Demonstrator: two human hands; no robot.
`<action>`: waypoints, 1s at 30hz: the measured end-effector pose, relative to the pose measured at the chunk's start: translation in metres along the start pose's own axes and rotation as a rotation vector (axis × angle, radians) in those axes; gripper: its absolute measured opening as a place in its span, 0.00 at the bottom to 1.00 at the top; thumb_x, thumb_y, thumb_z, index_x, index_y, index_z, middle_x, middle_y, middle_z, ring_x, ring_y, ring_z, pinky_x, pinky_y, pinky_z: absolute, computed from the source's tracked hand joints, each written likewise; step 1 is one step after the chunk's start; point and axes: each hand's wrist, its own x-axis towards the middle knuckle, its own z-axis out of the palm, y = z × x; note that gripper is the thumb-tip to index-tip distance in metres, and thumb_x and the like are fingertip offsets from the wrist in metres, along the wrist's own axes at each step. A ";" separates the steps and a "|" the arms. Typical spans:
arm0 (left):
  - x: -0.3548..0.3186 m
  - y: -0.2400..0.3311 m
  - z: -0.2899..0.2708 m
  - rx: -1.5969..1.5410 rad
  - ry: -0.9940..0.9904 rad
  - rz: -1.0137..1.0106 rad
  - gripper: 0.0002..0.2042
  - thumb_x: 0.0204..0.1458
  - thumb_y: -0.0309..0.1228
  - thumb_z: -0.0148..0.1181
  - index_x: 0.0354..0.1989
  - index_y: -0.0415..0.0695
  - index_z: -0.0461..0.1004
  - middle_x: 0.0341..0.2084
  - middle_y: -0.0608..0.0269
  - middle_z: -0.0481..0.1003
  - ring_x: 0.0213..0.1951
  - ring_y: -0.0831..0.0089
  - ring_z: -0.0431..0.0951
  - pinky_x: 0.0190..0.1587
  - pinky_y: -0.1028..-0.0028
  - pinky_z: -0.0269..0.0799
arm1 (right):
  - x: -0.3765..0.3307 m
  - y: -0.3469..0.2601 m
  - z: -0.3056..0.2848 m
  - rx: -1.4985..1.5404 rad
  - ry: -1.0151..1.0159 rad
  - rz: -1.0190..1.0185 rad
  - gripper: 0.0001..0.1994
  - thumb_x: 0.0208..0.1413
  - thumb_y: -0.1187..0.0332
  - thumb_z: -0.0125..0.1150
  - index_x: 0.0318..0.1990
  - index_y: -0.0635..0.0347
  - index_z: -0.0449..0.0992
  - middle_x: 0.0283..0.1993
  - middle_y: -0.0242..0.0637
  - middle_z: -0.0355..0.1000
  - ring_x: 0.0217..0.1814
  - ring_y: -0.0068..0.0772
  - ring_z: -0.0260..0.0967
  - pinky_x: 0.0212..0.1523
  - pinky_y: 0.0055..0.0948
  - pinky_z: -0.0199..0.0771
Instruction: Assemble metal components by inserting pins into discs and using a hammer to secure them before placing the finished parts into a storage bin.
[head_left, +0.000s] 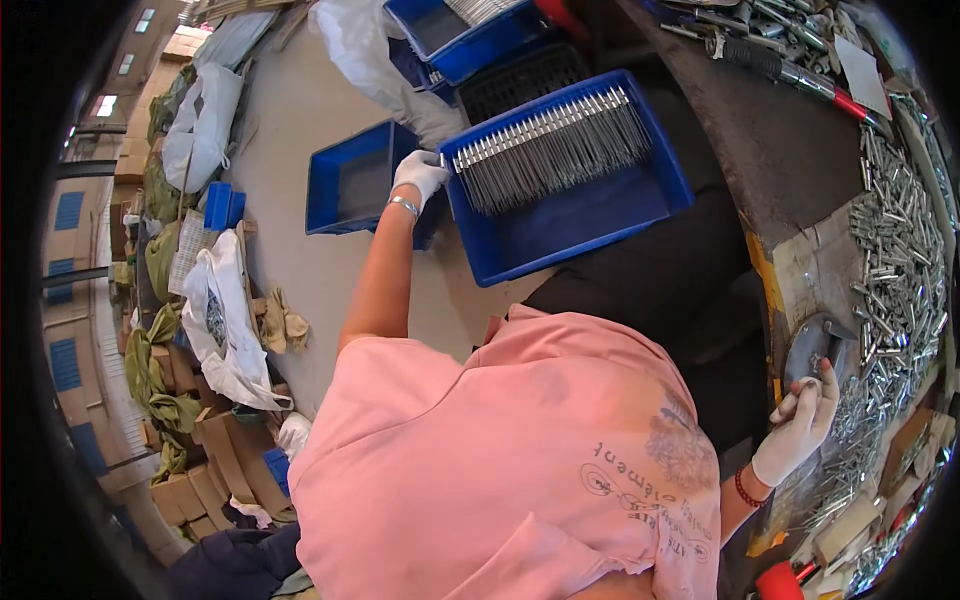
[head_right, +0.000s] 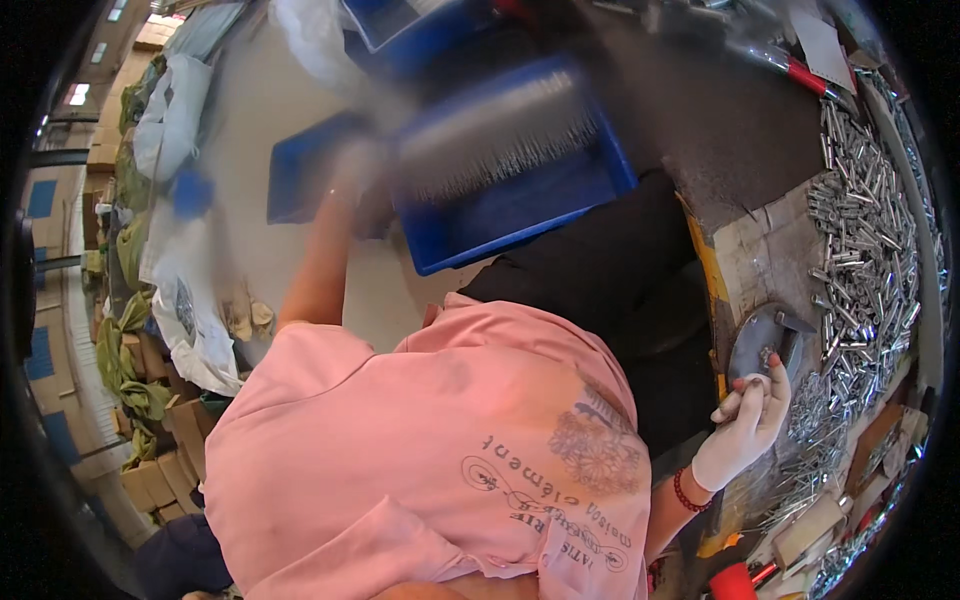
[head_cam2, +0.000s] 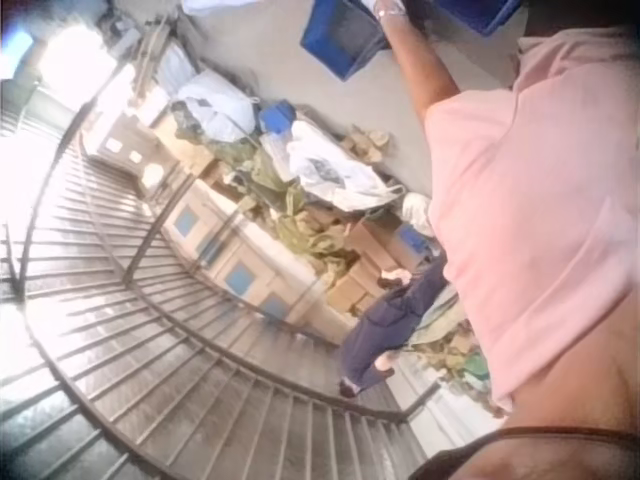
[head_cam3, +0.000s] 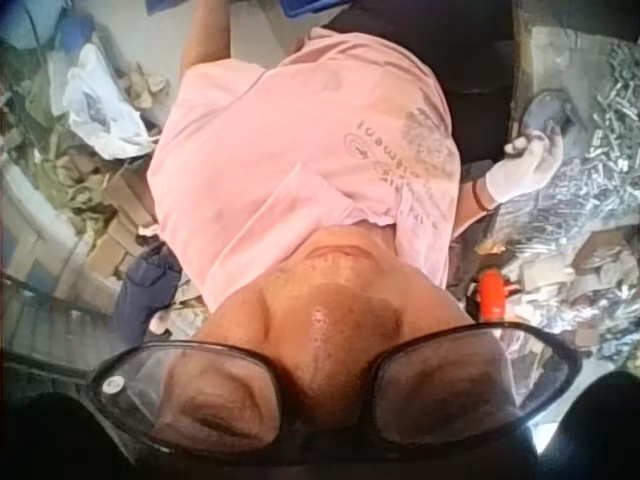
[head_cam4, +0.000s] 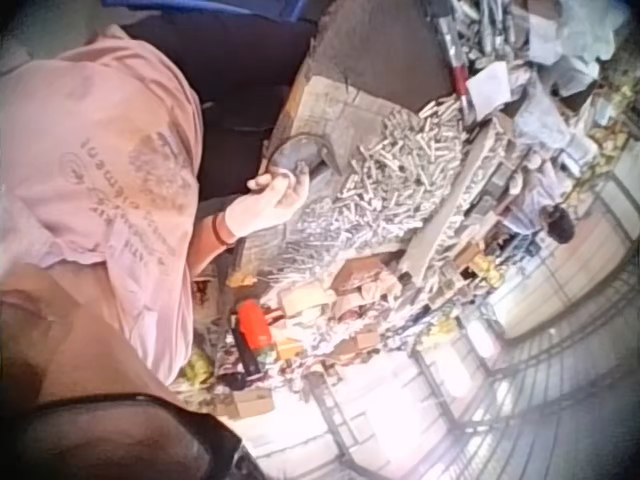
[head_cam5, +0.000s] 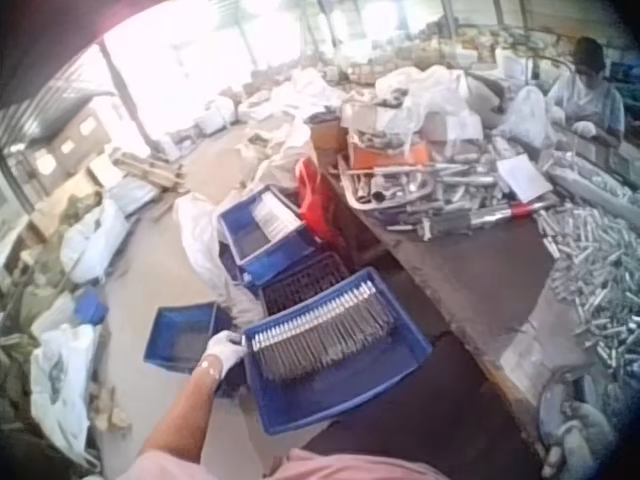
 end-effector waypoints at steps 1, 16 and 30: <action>0.007 0.003 0.001 0.147 0.009 0.082 0.16 0.43 0.28 0.75 0.43 0.40 0.86 0.33 0.58 0.86 0.37 0.71 0.86 0.44 0.70 0.80 | 0.000 0.000 0.000 0.010 0.004 0.004 0.19 0.70 0.74 0.51 0.67 0.66 0.72 0.36 0.32 0.70 0.22 0.12 0.53 0.22 0.16 0.54; 0.008 0.005 0.012 0.337 0.399 0.002 0.13 0.57 0.44 0.69 0.47 0.54 0.84 0.44 0.52 0.85 0.49 0.50 0.84 0.51 0.57 0.80 | -0.006 0.006 -0.002 0.025 -0.003 -0.013 0.18 0.73 0.71 0.51 0.66 0.65 0.72 0.39 0.29 0.70 0.24 0.10 0.53 0.24 0.15 0.55; -0.049 0.118 0.006 -0.842 0.440 0.209 0.12 0.65 0.28 0.62 0.53 0.40 0.83 0.44 0.61 0.85 0.43 0.75 0.82 0.47 0.74 0.78 | -0.013 0.011 -0.022 0.068 0.037 -0.125 0.11 0.70 0.71 0.54 0.52 0.68 0.79 0.36 0.36 0.75 0.29 0.18 0.66 0.31 0.21 0.67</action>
